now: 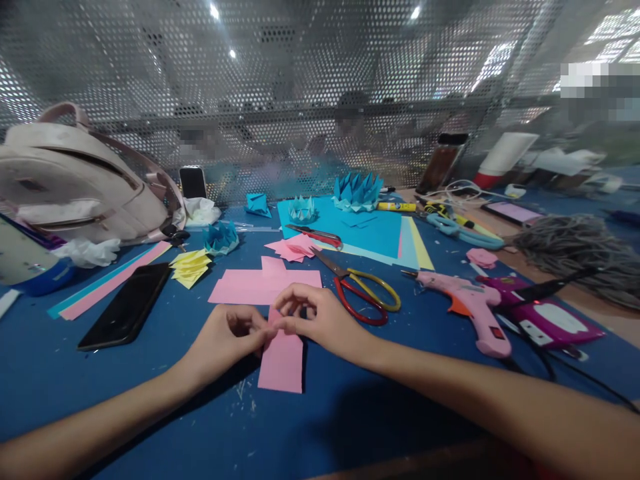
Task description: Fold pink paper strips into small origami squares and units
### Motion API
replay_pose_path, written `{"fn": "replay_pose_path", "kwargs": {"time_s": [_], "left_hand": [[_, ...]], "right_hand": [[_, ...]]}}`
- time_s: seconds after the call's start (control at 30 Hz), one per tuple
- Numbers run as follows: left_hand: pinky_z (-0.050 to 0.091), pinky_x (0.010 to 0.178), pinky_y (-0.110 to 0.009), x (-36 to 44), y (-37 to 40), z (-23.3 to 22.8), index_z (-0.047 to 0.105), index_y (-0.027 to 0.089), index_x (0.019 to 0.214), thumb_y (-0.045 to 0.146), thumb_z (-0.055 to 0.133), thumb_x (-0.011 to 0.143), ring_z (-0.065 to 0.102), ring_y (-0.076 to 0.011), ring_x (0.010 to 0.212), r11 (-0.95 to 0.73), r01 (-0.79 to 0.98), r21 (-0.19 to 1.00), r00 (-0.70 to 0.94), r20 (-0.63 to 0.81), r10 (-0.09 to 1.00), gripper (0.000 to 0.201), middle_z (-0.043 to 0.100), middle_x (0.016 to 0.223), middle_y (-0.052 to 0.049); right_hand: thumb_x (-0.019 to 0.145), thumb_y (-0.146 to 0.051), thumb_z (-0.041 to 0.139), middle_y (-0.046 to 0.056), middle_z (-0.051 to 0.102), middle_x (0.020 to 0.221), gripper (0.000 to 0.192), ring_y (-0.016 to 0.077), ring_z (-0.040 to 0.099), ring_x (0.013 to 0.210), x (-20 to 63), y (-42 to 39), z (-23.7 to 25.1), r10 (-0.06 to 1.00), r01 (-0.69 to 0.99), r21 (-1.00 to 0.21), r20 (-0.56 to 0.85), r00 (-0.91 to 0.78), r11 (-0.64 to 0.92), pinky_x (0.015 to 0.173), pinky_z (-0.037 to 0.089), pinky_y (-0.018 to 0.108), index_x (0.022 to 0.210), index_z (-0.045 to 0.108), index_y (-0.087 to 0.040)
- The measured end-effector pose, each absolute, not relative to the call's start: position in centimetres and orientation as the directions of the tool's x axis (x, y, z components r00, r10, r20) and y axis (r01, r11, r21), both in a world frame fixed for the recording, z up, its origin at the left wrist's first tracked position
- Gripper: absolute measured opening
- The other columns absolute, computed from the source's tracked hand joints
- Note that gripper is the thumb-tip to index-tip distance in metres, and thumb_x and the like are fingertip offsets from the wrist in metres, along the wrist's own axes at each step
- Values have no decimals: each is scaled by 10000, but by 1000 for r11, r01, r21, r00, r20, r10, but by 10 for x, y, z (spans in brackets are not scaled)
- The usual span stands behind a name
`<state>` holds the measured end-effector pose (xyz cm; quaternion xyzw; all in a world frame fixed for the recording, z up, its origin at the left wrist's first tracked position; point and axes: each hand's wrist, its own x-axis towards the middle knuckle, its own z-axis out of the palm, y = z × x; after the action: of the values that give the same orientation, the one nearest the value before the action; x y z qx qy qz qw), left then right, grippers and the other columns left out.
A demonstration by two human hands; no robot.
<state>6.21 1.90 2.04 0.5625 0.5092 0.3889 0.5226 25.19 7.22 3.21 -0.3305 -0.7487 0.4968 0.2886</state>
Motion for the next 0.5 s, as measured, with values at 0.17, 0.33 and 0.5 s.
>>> {"fn": "replay_pose_path", "kwargs": {"time_s": [0.17,0.33,0.5], "left_hand": [[371,450,-180,59,19,26,675,131,644,321,711,746,493,-79,437,59,133,989,71,-69,995,219,628,532,2],[386,487,-188,57,16,27,686,130,639,341,714,753,533,-101,495,33,184,982,91,-51,995,241,635,548,-12],[351,493,-199,55,14,23,694,131,644,375,704,769,496,-103,520,-12,292,956,78,-12,997,274,632,575,-18]], "right_hand": [[813,-328,698,10,654,727,184,133,555,679,253,74,35,781,285,-905,77,-620,315,612,384,239,760,683,-153],[782,-216,693,6,672,690,85,127,558,640,254,73,39,795,309,-907,45,-605,286,585,381,230,720,702,-159],[783,-203,705,8,707,754,45,137,603,713,258,74,37,757,298,-897,60,-650,326,644,416,226,779,730,-166]]}}
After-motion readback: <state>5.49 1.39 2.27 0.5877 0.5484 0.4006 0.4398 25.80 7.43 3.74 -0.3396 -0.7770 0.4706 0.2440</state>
